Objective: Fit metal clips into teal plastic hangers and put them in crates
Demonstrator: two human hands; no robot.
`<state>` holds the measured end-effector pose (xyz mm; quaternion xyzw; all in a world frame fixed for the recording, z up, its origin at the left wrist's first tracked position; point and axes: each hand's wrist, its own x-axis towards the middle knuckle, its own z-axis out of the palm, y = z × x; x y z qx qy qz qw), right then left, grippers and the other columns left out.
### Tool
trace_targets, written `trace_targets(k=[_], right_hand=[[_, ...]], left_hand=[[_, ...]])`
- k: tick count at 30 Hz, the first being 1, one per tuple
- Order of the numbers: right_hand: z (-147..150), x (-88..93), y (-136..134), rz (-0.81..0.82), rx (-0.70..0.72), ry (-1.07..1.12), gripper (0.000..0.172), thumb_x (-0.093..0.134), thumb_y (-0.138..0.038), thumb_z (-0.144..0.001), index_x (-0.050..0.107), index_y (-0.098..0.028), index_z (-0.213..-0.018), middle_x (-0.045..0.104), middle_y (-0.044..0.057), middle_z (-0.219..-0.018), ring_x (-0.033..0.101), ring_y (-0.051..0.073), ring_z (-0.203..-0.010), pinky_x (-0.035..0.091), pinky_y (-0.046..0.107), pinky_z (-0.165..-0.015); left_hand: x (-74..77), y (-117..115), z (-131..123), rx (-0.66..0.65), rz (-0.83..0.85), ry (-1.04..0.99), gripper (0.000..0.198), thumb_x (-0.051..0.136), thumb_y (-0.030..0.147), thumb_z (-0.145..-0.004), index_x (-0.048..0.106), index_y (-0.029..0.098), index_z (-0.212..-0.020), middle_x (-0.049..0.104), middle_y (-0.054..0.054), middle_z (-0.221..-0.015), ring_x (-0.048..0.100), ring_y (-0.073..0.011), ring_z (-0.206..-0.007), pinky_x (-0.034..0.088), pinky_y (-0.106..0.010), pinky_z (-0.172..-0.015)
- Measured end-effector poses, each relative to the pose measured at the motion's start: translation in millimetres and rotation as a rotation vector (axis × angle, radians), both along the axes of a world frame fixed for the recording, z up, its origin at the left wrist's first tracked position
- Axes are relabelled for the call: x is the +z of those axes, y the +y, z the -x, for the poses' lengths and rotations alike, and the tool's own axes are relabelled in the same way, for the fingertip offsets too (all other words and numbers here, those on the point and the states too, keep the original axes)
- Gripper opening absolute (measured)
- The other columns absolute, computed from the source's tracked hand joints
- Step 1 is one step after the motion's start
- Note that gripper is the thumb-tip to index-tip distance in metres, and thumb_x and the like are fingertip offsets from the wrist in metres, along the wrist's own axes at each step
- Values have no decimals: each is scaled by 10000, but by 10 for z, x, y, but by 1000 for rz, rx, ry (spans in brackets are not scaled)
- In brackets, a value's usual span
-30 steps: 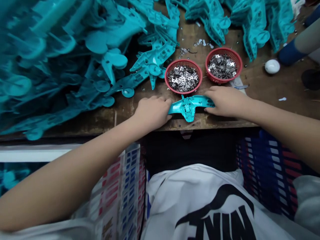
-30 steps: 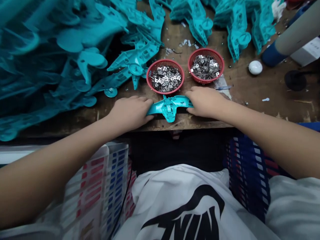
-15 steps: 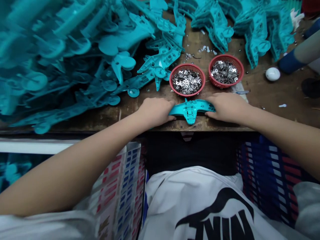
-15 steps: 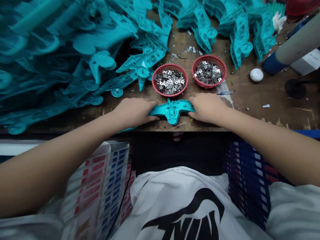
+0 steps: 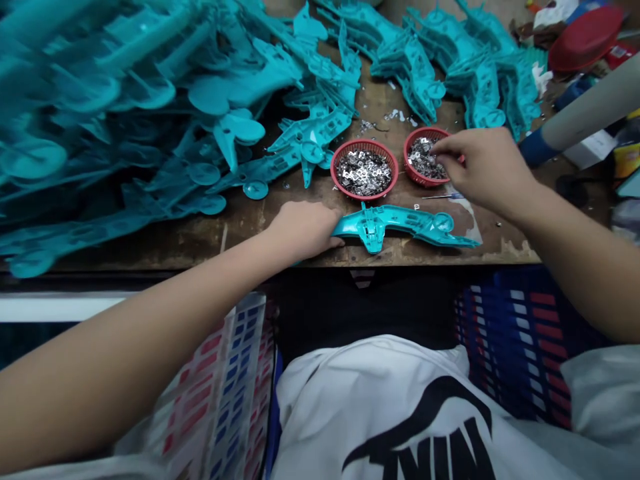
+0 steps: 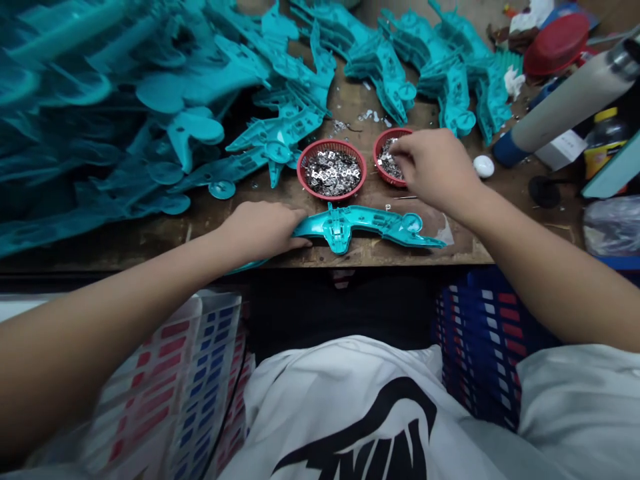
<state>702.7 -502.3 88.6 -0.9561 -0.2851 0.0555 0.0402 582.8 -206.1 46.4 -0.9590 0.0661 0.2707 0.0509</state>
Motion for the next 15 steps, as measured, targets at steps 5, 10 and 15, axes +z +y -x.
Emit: trace_targets(k=[5, 10, 15], right_hand=[[-481, -236, -18, 143, -10, 88, 482, 665, -186, -1141, 956, -140, -1523, 945, 226, -1422, 876, 498, -1401, 684, 632, -1217], [-663, -590, -10, 88, -8, 110, 433, 688, -245, -1144, 969, -124, -1450, 943, 232, -1393, 878, 489, -1367, 672, 621, -1229], [-753, -680, -78, 67, 2, 114, 389, 660, -303, -1141, 963, -167, -1343, 947, 233, -1328, 870, 500, -1299, 675, 653, -1187]], left_hand=[[10, -1, -16, -22, -30, 15, 532, 892, 553, -1133, 878, 253, -1572, 928, -243, -1430, 895, -545, -1339, 709, -568, -1117], [44, -9, -12, -19, -62, 47, 535, 856, 525, -1160, 852, 255, -1621, 935, -245, -1404, 902, -545, -1328, 710, -555, -1099], [79, 12, -41, -19, -52, 91, 525, 828, 520, -1160, 868, 265, -1618, 936, -234, -1454, 901, -550, -1368, 716, -547, -1111]])
